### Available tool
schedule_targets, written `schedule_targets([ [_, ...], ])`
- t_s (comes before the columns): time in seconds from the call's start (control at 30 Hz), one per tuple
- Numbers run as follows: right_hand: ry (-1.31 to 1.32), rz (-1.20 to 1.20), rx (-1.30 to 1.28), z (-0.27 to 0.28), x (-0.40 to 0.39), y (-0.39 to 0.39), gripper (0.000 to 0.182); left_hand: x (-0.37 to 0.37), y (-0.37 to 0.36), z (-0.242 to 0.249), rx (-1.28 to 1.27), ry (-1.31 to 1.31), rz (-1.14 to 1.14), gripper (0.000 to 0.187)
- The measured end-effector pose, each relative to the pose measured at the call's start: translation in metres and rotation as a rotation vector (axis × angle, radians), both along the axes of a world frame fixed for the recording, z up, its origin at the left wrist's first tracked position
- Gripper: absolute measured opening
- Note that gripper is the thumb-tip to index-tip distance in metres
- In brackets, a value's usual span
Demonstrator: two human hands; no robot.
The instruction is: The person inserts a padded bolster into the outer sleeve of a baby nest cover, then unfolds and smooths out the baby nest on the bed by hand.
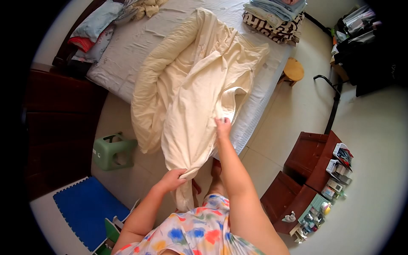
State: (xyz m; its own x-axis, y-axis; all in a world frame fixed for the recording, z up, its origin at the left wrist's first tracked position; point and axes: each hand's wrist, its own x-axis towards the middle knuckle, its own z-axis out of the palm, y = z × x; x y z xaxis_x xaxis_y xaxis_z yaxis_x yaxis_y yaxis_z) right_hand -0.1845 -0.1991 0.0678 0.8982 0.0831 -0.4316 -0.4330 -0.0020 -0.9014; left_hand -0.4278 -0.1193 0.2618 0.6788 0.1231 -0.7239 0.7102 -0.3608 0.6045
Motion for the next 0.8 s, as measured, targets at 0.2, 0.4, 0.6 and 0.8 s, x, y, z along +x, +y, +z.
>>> schedule_targets([
  [0.2, 0.484, 0.345, -0.296, -0.024, 0.007, -0.072, 0.051, -0.004, 0.002, -0.001, 0.028, -0.074, -0.015, 0.029],
  [0.4, 0.863, 0.015, 0.091, -0.031, 0.007, -0.047, 0.07, 0.001, 0.003, 0.006, 0.049, -0.015, -0.088, 0.032],
  [0.6, 0.313, 0.098, 0.011, -0.094, 0.009, -0.016, 0.052, 0.007, -0.004, 0.013, 0.032, -0.018, -0.078, 0.032],
  [0.8, -0.408, 0.012, -0.283, 0.063, 0.057, -0.073, 0.038, 0.036, -0.042, -0.034, -0.009, -0.05, -0.288, 0.047],
])
